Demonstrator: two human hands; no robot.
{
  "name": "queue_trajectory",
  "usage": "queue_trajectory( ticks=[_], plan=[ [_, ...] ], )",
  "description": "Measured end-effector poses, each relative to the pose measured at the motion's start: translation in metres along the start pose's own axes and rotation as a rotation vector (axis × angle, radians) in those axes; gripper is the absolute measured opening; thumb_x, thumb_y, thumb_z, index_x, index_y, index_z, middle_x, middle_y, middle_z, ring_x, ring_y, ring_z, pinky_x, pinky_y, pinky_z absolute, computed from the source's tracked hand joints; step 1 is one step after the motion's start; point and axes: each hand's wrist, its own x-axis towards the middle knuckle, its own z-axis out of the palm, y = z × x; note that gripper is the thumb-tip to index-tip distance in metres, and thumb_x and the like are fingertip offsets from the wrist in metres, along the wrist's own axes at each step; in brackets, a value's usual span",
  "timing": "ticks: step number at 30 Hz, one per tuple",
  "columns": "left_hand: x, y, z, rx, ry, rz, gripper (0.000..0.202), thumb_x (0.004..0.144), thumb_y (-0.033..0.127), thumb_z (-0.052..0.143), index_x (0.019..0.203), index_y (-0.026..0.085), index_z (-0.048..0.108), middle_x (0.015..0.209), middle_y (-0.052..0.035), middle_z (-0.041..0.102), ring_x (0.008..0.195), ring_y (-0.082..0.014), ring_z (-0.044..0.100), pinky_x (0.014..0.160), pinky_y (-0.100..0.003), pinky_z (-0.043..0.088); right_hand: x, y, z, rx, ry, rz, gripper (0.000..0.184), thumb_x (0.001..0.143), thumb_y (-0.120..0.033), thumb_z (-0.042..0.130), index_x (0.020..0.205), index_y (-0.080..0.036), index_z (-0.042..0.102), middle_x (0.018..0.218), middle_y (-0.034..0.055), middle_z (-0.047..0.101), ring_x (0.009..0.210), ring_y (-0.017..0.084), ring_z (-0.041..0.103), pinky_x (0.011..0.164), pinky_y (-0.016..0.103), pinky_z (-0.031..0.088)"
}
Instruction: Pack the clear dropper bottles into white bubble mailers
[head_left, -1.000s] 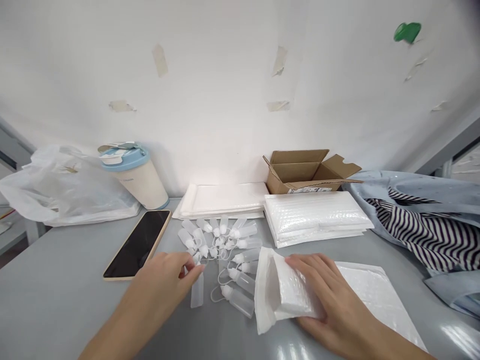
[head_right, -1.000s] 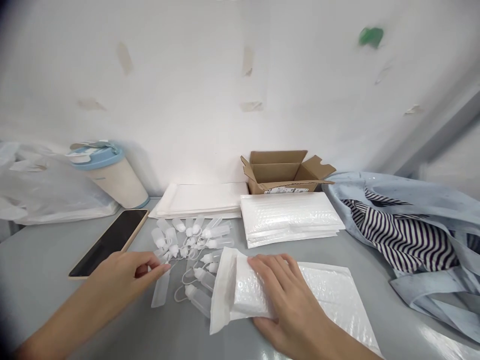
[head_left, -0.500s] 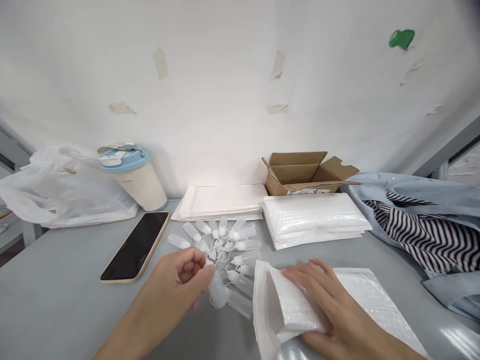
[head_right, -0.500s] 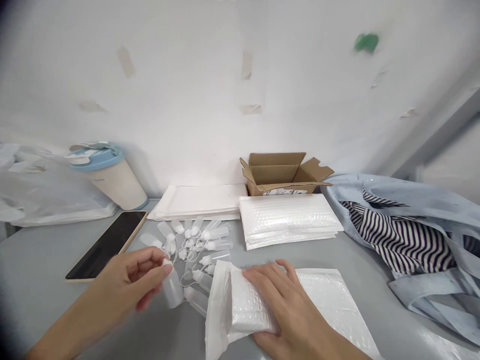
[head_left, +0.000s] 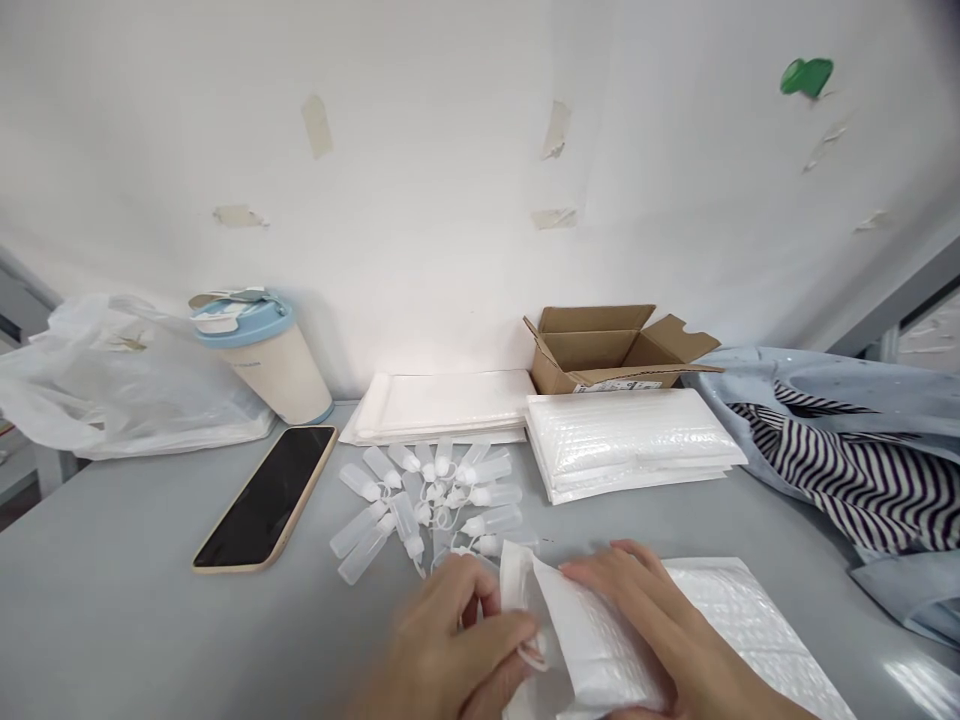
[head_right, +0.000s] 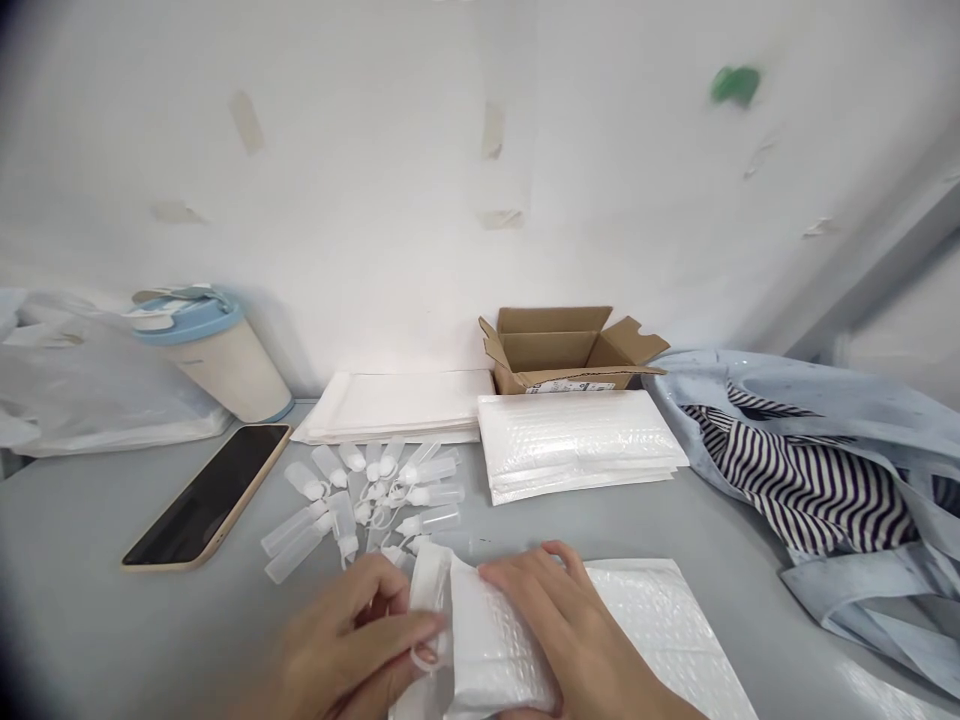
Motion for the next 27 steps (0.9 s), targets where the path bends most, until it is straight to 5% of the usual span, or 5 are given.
queue_trajectory(
  ticks=[7, 11, 16, 23, 27],
  plan=[
    [0.003, -0.002, 0.004, 0.024, 0.164, 0.185, 0.032, 0.098, 0.040, 0.047, 0.088, 0.017, 0.065, 0.075, -0.0044, 0.055, 0.067, -0.0155, 0.045, 0.058, -0.027, 0.044, -0.003, -0.001, 0.000, -0.008, -0.035, -0.032, 0.060, 0.082, -0.030, 0.064, 0.132, -0.023, 0.034, 0.117, 0.0059, 0.069, 0.103, 0.029, 0.067, 0.096, 0.042, 0.050],
    [0.010, -0.020, -0.030, 0.143, 0.084, 0.019, 0.013, 0.094, 0.015, 0.051, 0.097, 0.019, 0.064, 0.085, -0.0043, 0.062, 0.080, -0.0167, 0.055, 0.069, -0.026, 0.048, -0.005, 0.003, -0.001, -0.037, -0.017, 0.016, 0.060, 0.077, -0.020, 0.060, 0.132, -0.022, 0.035, 0.119, 0.0070, 0.068, 0.109, 0.028, 0.064, 0.100, 0.044, 0.047],
    [0.007, -0.065, -0.068, 0.552, 0.144, -0.323, 0.026, 0.092, 0.026, 0.044, 0.099, 0.018, 0.067, 0.093, -0.0076, 0.065, 0.087, -0.0245, 0.057, 0.068, -0.033, 0.049, -0.008, 0.010, -0.004, -0.081, -0.002, 0.039, 0.057, 0.081, -0.020, 0.055, 0.133, -0.020, 0.033, 0.117, 0.0087, 0.068, 0.113, 0.027, 0.063, 0.102, 0.048, 0.046],
    [0.005, -0.085, -0.068, 0.523, -0.072, -0.376, 0.039, 0.092, 0.032, 0.032, 0.091, 0.017, 0.068, 0.100, -0.0116, 0.063, 0.094, -0.0291, 0.055, 0.075, -0.041, 0.048, -0.004, 0.014, 0.000, -0.055, 0.009, 0.078, 0.050, 0.084, -0.021, 0.052, 0.131, -0.020, 0.036, 0.114, 0.0090, 0.067, 0.104, 0.024, 0.065, 0.097, 0.048, 0.048],
    [0.010, -0.077, -0.070, 0.466, 0.033, -0.498, 0.031, 0.089, 0.036, 0.035, 0.081, 0.020, 0.061, 0.089, -0.0080, 0.064, 0.087, -0.0258, 0.060, 0.073, -0.038, 0.048, -0.004, 0.013, 0.003, -0.022, 0.031, 0.065, 0.051, 0.083, -0.020, 0.055, 0.131, -0.021, 0.037, 0.112, 0.0083, 0.068, 0.103, 0.024, 0.065, 0.097, 0.047, 0.047]
  ],
)
